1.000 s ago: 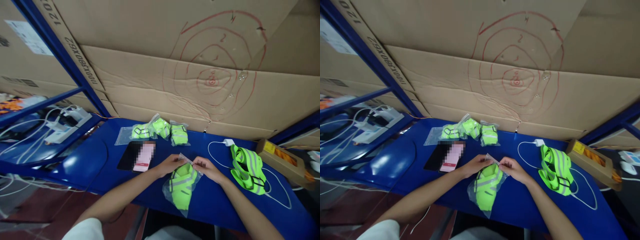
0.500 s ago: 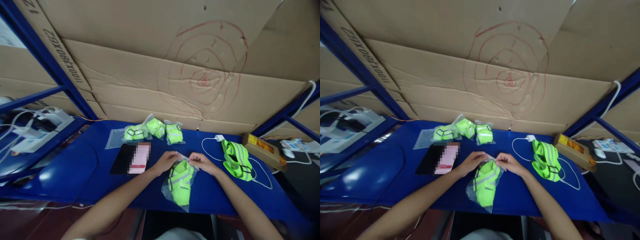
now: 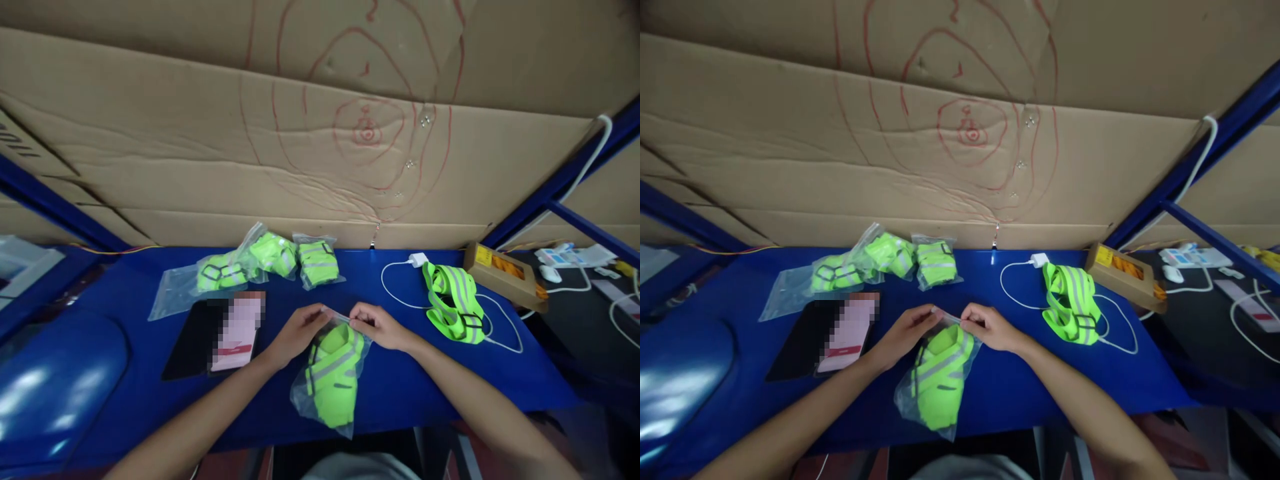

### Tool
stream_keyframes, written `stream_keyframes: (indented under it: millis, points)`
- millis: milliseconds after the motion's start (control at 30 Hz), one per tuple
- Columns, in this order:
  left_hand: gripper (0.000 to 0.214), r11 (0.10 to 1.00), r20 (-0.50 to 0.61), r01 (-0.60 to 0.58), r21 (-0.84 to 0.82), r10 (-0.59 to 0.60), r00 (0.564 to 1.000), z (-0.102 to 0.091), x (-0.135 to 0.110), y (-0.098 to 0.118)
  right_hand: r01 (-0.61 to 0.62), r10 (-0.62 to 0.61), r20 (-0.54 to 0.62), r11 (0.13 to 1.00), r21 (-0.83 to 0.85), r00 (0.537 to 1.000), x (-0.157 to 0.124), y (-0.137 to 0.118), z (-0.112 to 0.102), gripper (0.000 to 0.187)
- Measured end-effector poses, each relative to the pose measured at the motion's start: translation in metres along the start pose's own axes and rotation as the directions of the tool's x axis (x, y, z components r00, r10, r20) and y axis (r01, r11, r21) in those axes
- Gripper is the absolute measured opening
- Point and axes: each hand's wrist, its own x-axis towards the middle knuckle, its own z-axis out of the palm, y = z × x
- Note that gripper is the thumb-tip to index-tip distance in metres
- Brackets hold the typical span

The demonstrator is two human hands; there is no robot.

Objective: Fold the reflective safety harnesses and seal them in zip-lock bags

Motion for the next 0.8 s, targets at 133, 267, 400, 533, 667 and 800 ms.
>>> stream_keyframes:
  millis: [133, 267, 400, 533, 667, 800]
  points:
    - [0.043, 0.997, -0.002, -0.029, 0.072, 0.029, 1.0, 0.001, 0.001, -0.004, 0.005, -0.005, 0.008, 0.999, -0.053, 1.0, -0.002, -0.006, 0.002, 0.042]
    - [0.042, 0.989, 0.042, -0.063, 0.132, 0.058, 0.997, 0.004, -0.001, -0.004, 0.02, -0.024, -0.026, 0.99, -0.137, 0.999, -0.004, -0.008, 0.008, 0.037]
    - [0.051, 0.978, 0.056, -0.09, 0.187, 0.081, 0.995, 0.004, -0.004, -0.001, 0.042, -0.057, -0.073, 0.982, -0.186, 0.996, -0.004, -0.005, 0.015, 0.037]
    - [0.054, 0.961, 0.007, -0.136, 0.241, 0.138, 0.99, 0.003, -0.005, 0.003, 0.083, -0.094, -0.045, 0.976, -0.202, 0.995, -0.003, -0.006, 0.021, 0.038]
    - [0.055, 0.959, -0.019, -0.159, 0.233, 0.168, 0.986, 0.002, -0.003, 0.001, 0.095, -0.106, -0.04, 0.971, -0.219, 0.994, -0.002, -0.007, 0.022, 0.037]
    - [0.047, 0.985, 0.086, -0.114, 0.127, 0.104, 0.991, 0.0, -0.003, 0.0, 0.096, -0.122, -0.106, 0.969, -0.226, 0.987, -0.003, -0.003, 0.023, 0.035]
